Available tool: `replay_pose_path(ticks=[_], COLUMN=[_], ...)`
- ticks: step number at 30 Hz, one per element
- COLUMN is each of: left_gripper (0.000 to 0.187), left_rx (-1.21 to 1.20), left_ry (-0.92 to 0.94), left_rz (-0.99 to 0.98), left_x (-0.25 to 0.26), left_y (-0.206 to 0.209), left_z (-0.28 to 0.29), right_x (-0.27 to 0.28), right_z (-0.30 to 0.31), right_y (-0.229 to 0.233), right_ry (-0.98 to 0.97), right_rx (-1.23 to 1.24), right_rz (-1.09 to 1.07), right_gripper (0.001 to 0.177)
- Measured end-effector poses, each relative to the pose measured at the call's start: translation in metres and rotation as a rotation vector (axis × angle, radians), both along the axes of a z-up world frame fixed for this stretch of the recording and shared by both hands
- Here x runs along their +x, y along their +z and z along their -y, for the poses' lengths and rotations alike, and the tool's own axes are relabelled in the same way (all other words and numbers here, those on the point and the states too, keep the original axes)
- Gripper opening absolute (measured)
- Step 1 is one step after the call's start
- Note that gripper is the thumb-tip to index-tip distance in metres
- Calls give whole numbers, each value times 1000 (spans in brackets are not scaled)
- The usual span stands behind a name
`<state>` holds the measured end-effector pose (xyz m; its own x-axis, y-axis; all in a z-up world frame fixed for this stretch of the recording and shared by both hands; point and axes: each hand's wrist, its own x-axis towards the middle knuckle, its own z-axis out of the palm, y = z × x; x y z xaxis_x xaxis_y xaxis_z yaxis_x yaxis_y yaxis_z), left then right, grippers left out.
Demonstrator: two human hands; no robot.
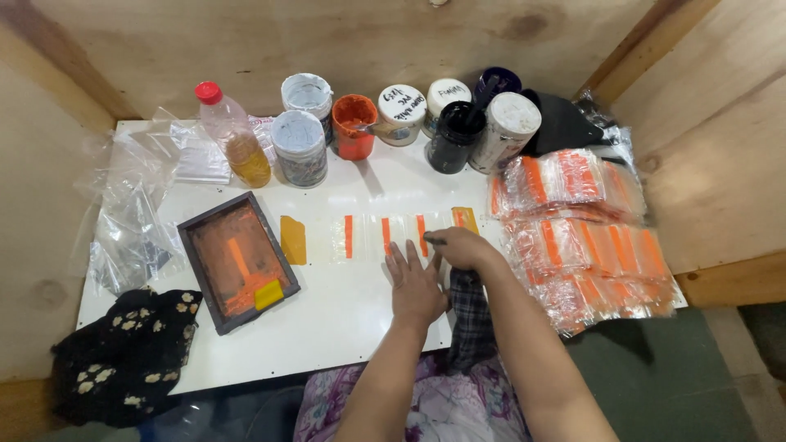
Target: The person uses a squeegee to spread orange ink across a screen printing frame, then wipes the frame with a cloth. They handle clear plastic sheets and orange rectangular items on a white table, moving the frame and wiping the surface.
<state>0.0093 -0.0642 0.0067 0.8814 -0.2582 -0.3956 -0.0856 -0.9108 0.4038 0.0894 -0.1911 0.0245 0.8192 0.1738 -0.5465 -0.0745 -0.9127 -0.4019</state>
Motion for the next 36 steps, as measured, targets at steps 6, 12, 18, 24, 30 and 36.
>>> replay_pose_path(ticks=[6, 12, 18, 24, 30, 36], left_gripper=[65, 63, 61, 59, 58, 63], left_rx=[-13, 0, 51, 39, 16, 61], left_ry=[49, 9, -28, -36, -38, -50], left_rz=[-7, 14, 44, 59, 36, 112], left_x=[4, 1, -3, -3, 0, -8], left_y=[-32, -25, -8, -17, -19, -15], left_z=[6, 3, 1, 1, 1, 0], right_x=[-23, -13, 8, 42, 62, 51], right_z=[-19, -18, -14, -14, -15, 10], right_y=[-10, -28, -47, -47, -59, -64], right_ry=[61, 60, -8, 7, -28, -242], right_rx=[-48, -131, -68, -42, -14, 147], right_rz=[-65, -58, -21, -1, 23, 139], right_gripper=[43, 46, 47, 48, 50, 61])
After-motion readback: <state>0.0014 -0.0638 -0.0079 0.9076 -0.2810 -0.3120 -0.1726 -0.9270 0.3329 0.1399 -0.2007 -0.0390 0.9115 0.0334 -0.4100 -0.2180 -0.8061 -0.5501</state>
